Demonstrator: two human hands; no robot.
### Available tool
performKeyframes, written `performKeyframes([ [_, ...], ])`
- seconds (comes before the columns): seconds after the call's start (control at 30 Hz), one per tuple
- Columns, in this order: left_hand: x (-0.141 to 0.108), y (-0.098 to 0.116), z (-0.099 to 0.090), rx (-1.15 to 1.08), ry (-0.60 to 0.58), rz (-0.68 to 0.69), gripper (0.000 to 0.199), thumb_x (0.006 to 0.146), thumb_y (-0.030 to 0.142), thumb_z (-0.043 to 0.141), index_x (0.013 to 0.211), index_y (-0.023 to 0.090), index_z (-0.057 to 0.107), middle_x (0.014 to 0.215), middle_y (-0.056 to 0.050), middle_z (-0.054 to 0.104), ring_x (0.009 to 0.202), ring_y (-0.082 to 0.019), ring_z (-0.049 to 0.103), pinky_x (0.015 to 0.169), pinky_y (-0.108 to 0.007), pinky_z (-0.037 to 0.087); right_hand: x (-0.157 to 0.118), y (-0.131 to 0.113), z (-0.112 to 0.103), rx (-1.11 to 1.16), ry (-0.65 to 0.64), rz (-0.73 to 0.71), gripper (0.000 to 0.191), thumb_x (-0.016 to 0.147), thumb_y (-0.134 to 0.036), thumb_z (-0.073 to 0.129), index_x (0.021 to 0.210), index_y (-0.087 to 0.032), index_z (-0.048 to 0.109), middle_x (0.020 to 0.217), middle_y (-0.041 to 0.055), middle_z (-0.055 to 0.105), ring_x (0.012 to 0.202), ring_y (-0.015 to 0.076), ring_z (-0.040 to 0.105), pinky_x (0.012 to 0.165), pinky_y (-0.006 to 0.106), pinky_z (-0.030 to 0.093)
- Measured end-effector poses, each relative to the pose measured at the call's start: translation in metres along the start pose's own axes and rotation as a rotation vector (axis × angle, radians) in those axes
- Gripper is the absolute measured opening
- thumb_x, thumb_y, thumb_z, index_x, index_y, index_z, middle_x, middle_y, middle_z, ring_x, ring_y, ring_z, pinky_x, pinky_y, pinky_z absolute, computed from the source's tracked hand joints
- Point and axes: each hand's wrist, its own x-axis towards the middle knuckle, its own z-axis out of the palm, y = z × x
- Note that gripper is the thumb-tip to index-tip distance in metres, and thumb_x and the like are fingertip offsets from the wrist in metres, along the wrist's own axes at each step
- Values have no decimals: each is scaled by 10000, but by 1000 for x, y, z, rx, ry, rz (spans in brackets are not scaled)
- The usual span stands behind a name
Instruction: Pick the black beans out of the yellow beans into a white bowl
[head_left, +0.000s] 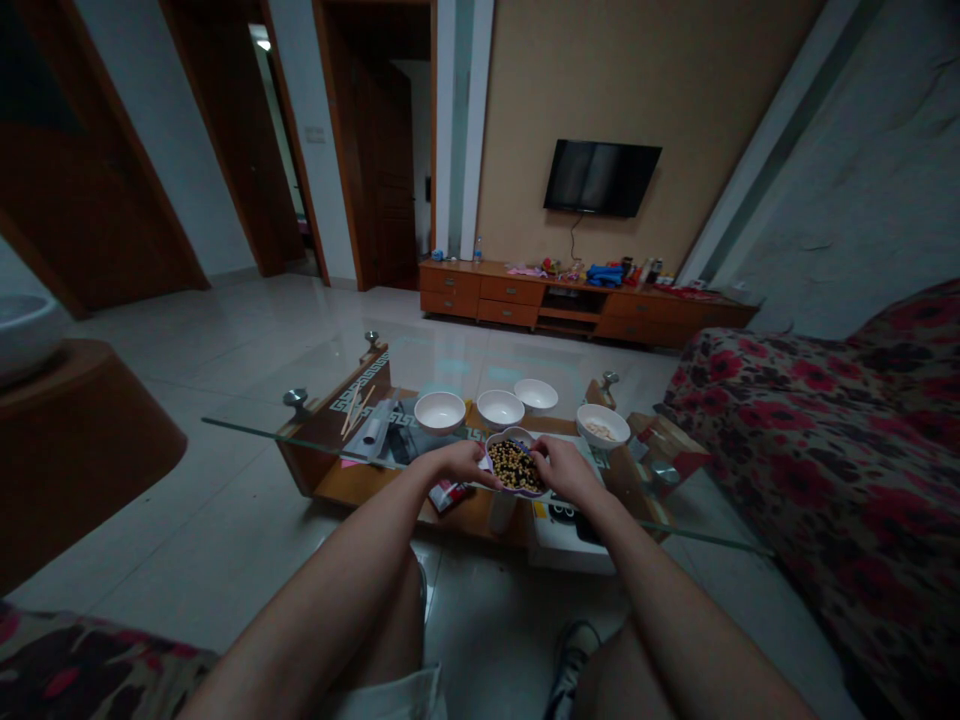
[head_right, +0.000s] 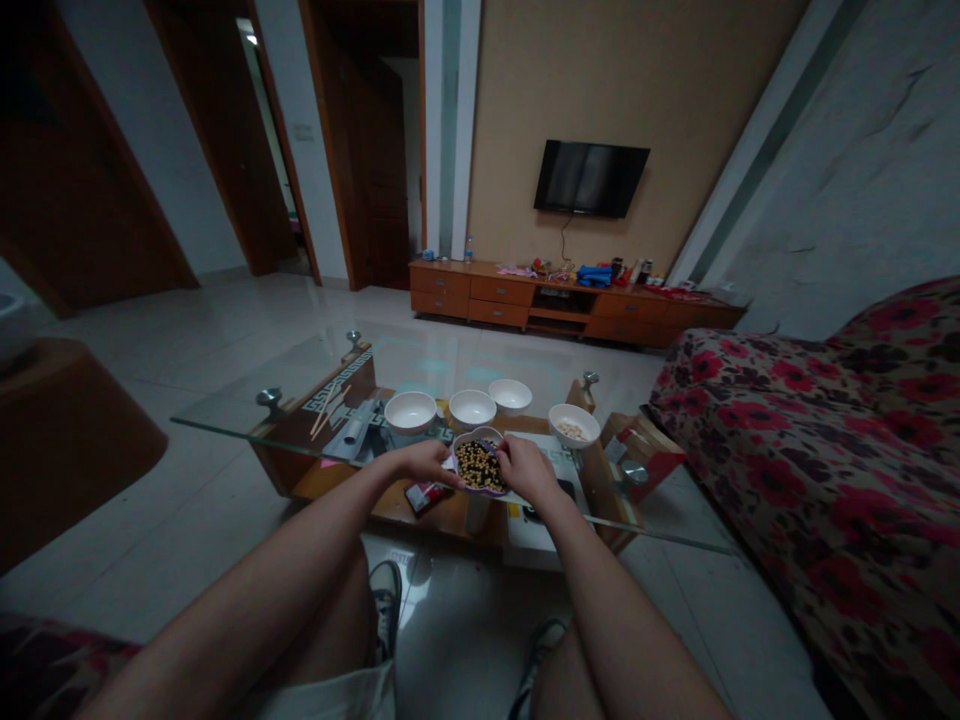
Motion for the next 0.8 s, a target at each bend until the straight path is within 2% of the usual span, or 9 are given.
performKeyframes([
  [0.27, 0, 1, -1, 53, -3, -30, 416, 703, 487, 827, 951, 162, 753, 831, -19, 717, 744, -177, 643, 676, -249, 484, 1, 5, 3, 6, 10, -11, 182, 943, -239, 531, 1000, -185, 695, 1021, 97, 742, 946, 200, 662, 812, 277, 423],
  [0.57, 2, -1, 1, 19, -5, -28, 405, 718, 431, 829, 1007, 157, 752, 881, -31, 740, 760, -177, 655, 680, -248, 489, 1, 6, 2, -22, 63, -46, 162, 944, -234, 528, 994, -188, 675, 1024, 88, 723, 931, 204, 647, 791, 293, 415],
  [0.8, 0, 0, 0, 32, -1, 10, 428, 715, 471, 831, 1007, 165, 764, 878, -35, 744, 779, -189, 661, 696, -252, 492, 2, 10, 3, -27, 76, -71, 183, 952, -246, 504, 999, -193, 673, 1027, 97, 711, 924, 207, 638, 786, 307, 422],
])
